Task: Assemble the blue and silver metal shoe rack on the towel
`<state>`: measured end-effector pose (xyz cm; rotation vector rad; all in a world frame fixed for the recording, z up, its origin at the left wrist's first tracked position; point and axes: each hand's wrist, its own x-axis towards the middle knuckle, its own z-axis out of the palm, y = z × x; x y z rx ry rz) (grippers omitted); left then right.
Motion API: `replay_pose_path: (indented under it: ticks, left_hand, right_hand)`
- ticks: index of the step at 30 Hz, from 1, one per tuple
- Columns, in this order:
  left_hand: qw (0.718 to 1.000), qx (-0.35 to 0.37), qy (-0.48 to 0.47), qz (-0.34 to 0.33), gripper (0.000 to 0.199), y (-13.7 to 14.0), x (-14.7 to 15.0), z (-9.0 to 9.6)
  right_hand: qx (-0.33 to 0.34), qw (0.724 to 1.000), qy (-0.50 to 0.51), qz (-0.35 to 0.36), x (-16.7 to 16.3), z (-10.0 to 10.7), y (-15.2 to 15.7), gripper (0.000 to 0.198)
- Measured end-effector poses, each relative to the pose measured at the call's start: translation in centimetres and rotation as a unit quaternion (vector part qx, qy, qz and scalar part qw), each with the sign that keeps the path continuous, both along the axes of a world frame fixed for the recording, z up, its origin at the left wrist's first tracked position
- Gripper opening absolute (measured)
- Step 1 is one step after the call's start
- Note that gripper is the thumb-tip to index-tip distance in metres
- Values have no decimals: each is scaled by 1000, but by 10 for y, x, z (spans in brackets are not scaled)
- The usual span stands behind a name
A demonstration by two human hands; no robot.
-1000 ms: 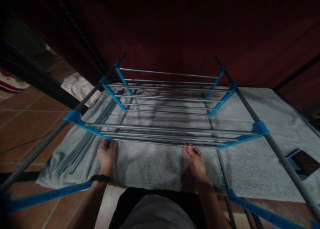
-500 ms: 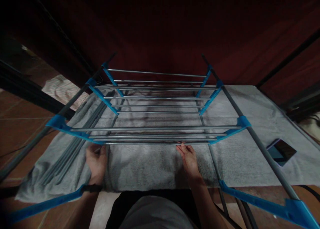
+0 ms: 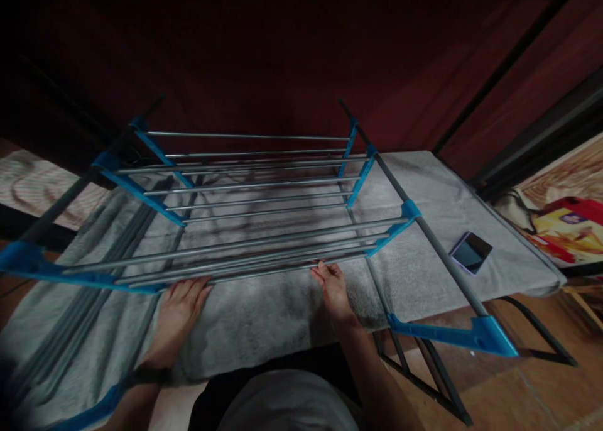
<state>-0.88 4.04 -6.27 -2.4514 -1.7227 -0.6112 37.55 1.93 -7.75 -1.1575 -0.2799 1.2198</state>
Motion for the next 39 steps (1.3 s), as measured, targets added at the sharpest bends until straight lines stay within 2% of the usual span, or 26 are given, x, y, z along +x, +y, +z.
replay_pose_path:
  ticks: [5, 14, 17, 19, 21, 22, 25, 28, 30, 33, 36, 39]
  left_hand:
    - [997, -38, 70, -1, 46, 4, -8, -1]
    - [995, -27, 99, -8, 51, 5, -8, -2]
    - [993, -23, 111, -14, 53, 6, -10, -3]
    - [993, -24, 111, -16, 52, 7, -10, -3]
    - [994, -28, 108, -18, 51, 7, -11, -3]
    - [994, -30, 106, -20, 50, 8, -11, -3]
    - [994, -36, 97, -26, 49, 9, -11, -2]
    - [995, -40, 82, -31, 47, 10, -12, -1]
    - [996, -44, 76, -35, 46, 11, -12, 0]
    - [995, -50, 77, -39, 43, 12, -13, 0]
    - [995, -47, 78, -35, 42, 12, -12, 1]
    - [995, -45, 77, -34, 45, 12, -10, 2]
  right_hand:
    - [-10, 1000, 4, -16, 0, -2, 4, 45]
    - [-17, 1000, -10, 0, 1, 6, 5, 53]
    - [-65, 994, -61, 67, 2, 11, 1, 54]
    - [-92, 975, -160, 124, 4, 15, -6, 55]
    - [-59, 932, -331, 132, 6, 20, -11, 51]
    - [-21, 896, -427, 119, 8, 22, -13, 46]
    - [68, 748, -655, 89, 10, 25, -7, 34]
    - [60, 620, -776, 100, 10, 22, 10, 29]
    - [40, 561, -819, 117, 10, 18, 22, 31]
    - [20, 518, -845, 129, 8, 14, 32, 34]
    - [6, 508, -851, 130, 7, 13, 34, 37]
    - [-10, 511, -848, 140, 5, 15, 33, 36]
